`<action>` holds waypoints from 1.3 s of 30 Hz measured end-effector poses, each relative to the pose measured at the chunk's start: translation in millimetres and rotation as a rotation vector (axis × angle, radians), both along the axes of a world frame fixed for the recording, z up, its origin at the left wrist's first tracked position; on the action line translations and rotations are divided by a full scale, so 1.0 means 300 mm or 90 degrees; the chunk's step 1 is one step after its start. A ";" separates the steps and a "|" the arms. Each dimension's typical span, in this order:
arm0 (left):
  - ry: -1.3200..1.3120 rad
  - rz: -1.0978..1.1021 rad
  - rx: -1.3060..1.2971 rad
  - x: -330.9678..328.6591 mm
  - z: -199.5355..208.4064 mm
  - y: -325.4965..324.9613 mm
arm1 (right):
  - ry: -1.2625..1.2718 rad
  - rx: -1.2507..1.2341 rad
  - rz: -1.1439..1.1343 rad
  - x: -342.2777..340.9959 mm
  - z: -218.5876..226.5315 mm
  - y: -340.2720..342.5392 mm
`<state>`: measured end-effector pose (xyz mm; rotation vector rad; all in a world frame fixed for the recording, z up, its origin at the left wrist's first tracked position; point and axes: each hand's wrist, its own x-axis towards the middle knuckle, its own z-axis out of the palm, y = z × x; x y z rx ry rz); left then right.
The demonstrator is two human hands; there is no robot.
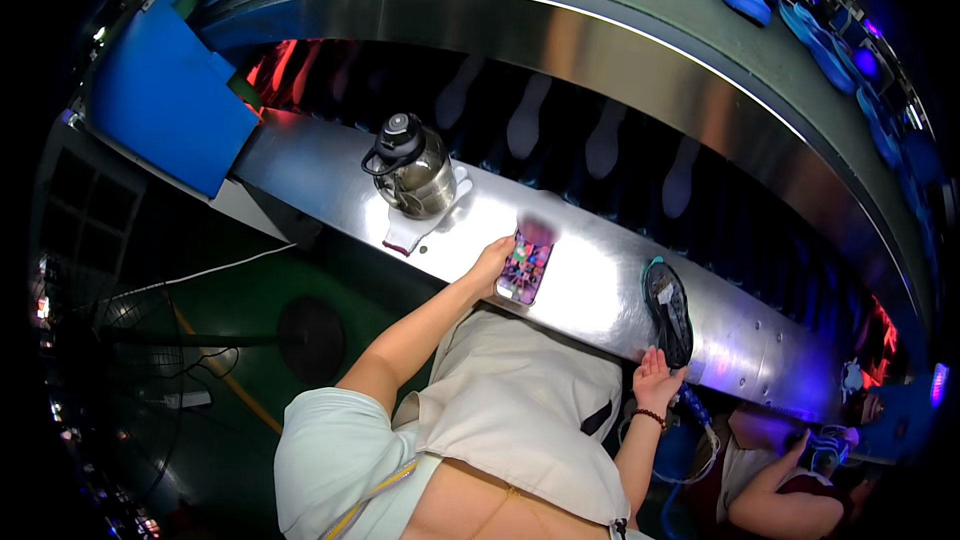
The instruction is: The person applies adhesive to the inner surfaces of blue shoe soles using a brush tool, picking up soles from a conveyor belt and returning them to the belt after application.
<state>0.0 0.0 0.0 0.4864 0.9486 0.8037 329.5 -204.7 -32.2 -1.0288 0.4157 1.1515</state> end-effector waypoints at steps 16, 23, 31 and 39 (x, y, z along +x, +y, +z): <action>0.624 0.110 1.032 -0.103 0.643 0.180 | 0.057 0.014 -0.148 0.053 -0.081 -0.031; 0.962 0.255 1.199 -0.119 1.183 0.719 | -0.091 -0.086 -0.249 0.012 -0.024 0.001; 1.135 -0.375 0.710 -0.108 1.308 1.206 | -0.281 -0.085 -0.250 -0.059 0.196 0.117; 1.054 -0.328 0.995 0.152 1.290 1.143 | -0.700 -0.008 -0.014 -0.077 0.249 0.181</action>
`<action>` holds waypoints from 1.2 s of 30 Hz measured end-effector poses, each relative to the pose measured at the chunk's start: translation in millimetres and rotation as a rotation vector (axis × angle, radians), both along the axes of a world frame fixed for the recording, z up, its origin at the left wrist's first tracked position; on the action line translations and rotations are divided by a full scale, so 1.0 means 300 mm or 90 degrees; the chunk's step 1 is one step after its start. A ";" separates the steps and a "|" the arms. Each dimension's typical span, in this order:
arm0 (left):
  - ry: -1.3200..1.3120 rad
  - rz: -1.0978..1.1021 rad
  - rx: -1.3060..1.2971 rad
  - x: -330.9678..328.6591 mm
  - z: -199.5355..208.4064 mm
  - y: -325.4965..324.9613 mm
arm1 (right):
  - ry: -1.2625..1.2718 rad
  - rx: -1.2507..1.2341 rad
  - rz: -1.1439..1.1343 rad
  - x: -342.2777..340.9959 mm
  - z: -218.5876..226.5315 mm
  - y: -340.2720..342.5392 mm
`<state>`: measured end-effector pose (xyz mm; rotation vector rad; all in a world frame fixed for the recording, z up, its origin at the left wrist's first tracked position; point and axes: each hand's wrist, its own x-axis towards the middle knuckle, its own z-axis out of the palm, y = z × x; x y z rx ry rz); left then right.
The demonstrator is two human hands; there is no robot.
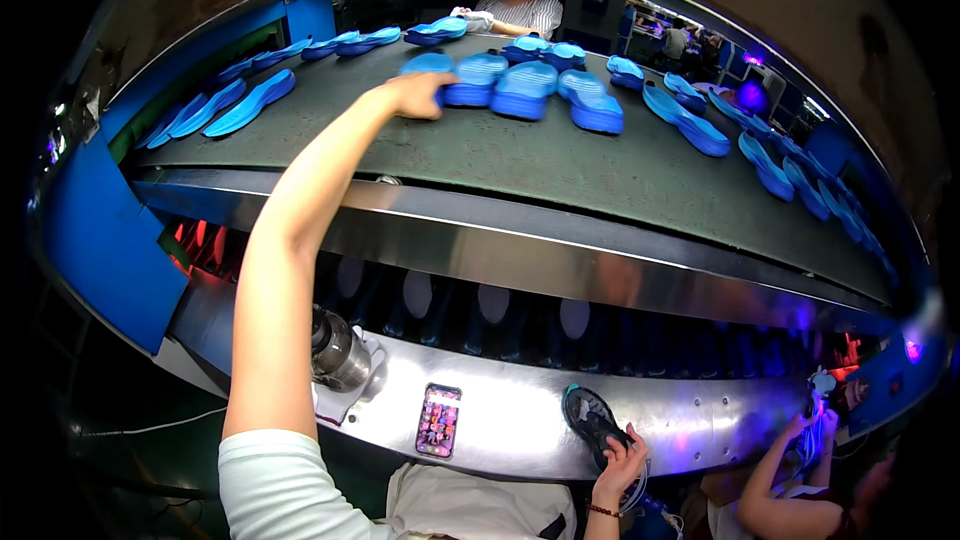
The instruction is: The person applies adhesive to the inner surfaces of blue shoe soles using a brush tool, picking up soles from a conveyor belt and returning them to the belt after application.
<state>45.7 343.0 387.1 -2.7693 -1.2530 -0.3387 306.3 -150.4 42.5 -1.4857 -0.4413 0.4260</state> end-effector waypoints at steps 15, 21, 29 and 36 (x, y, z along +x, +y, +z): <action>-0.140 -0.360 -0.046 0.654 -0.029 -0.334 | -0.076 -0.024 0.090 0.007 -0.016 0.096; -0.204 -0.174 0.025 0.339 0.001 -0.661 | -0.008 -0.121 0.154 0.091 -0.054 0.102; -1.064 -0.245 -0.820 -0.050 -0.363 -0.965 | -0.275 -0.214 0.166 0.056 0.017 0.089; -1.084 -0.512 -1.486 -0.055 -0.891 -1.213 | -0.112 -0.066 0.123 0.071 0.005 0.041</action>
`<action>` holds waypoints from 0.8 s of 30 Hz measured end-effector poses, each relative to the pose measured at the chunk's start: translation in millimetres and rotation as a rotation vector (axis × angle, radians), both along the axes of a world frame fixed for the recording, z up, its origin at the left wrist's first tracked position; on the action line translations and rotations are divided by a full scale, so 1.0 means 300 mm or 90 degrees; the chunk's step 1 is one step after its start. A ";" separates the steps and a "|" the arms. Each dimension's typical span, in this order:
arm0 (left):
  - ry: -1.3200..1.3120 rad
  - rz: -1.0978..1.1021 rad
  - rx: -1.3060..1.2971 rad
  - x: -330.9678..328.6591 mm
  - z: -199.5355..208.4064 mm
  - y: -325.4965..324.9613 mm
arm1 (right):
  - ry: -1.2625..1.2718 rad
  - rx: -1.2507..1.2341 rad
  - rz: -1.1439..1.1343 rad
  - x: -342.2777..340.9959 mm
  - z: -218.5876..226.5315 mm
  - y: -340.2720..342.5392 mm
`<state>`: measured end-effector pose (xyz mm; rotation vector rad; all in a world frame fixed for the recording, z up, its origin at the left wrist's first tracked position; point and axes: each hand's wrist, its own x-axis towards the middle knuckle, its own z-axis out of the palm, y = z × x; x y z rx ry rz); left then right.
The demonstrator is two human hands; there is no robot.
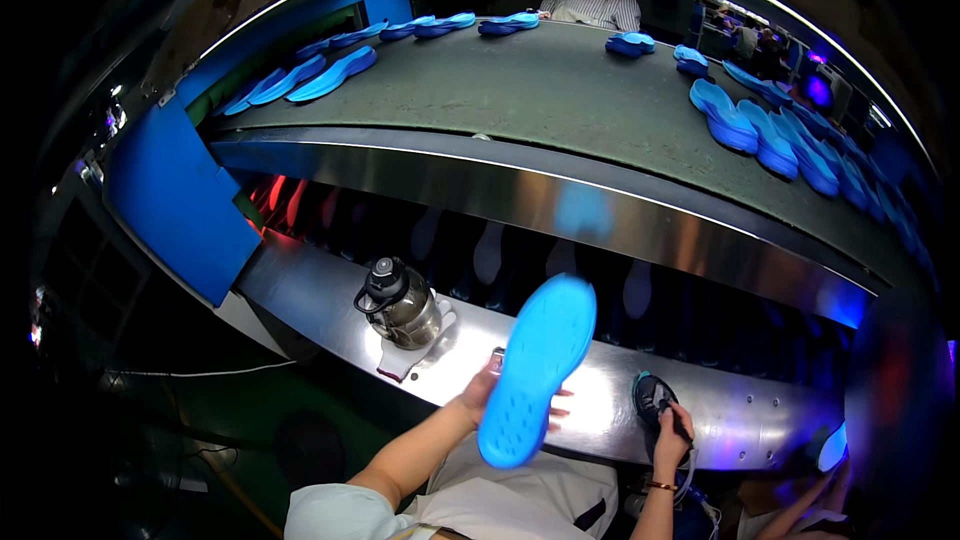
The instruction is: The person applies adhesive to the inner surfaces of blue shoe soles using a brush tool, picking up soles from a conveyor belt and returning them to the belt after application.
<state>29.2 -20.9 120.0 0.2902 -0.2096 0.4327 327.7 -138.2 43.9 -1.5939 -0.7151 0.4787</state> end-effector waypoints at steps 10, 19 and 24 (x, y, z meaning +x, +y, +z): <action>0.312 0.019 -0.084 0.095 -0.125 -0.063 | 0.479 0.230 0.066 -0.025 0.071 -0.081; 0.336 0.079 -0.107 0.245 -0.001 -0.084 | 0.411 0.202 0.298 -0.163 0.332 0.063; 0.316 0.045 -0.121 0.246 0.014 -0.108 | 0.433 0.149 0.247 -0.184 0.354 0.130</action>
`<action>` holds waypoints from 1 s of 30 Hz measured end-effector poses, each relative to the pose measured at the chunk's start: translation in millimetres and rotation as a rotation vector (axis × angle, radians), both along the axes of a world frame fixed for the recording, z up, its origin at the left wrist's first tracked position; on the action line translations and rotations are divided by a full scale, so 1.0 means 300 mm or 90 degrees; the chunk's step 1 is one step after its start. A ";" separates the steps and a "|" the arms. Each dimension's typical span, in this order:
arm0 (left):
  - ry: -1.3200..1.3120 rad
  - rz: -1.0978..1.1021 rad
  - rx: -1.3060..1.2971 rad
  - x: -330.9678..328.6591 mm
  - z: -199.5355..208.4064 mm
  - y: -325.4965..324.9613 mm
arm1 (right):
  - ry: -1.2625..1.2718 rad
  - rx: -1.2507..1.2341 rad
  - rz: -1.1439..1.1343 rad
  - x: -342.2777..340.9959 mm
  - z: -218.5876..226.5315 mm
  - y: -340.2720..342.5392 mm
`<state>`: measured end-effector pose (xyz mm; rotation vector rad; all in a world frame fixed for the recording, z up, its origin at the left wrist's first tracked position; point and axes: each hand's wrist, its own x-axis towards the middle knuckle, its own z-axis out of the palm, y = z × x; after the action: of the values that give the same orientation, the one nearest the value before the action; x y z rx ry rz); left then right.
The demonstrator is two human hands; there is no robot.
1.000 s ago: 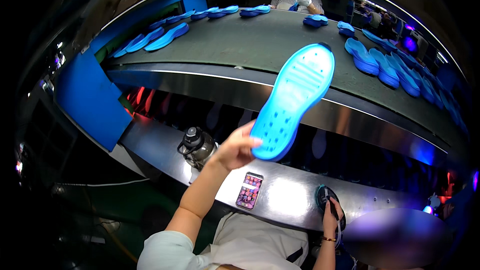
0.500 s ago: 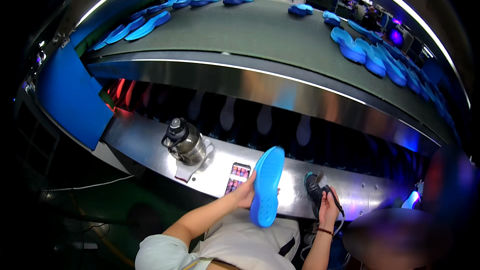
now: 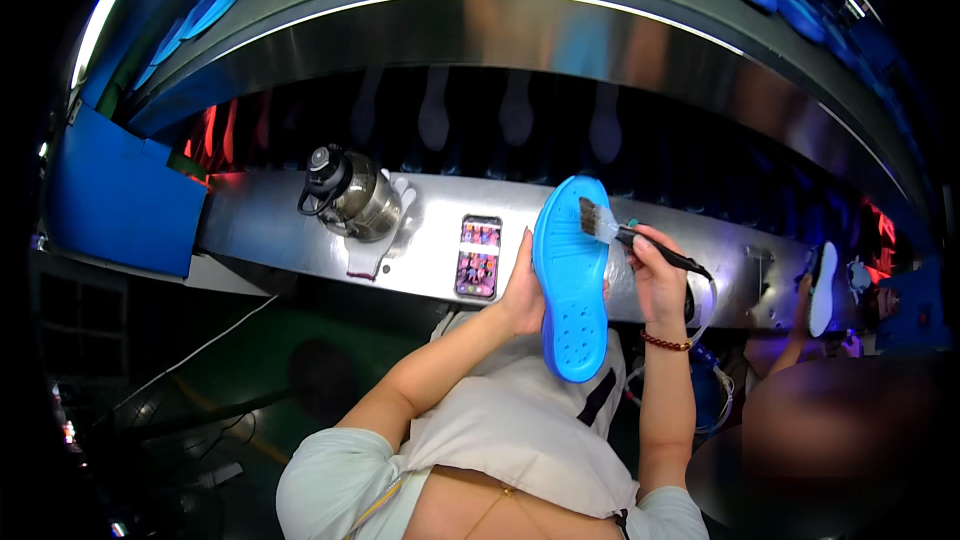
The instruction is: The person applies adhesive to the inner surfaces of blue shoe soles using a brush tool, picking up soles from a conveyor belt and returning them to the belt after application.
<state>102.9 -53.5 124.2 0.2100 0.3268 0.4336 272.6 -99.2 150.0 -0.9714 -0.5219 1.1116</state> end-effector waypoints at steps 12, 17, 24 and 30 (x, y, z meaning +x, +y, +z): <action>0.121 0.090 0.085 0.040 -0.052 -0.035 | -0.496 0.015 -0.094 -0.160 0.023 0.038; 0.159 0.163 0.175 0.038 -0.054 -0.019 | -0.563 0.007 -0.070 -0.192 0.052 0.009; 0.246 0.200 0.176 -0.063 -0.043 0.081 | -0.668 0.014 0.224 -0.144 0.011 -0.137; 0.096 0.111 0.164 -0.065 0.058 0.070 | -0.567 0.005 0.299 -0.052 0.158 -0.154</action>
<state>83.3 -32.6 141.6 0.4687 0.4386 0.6346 257.0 -145.3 197.3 -1.3635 -1.5333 1.0329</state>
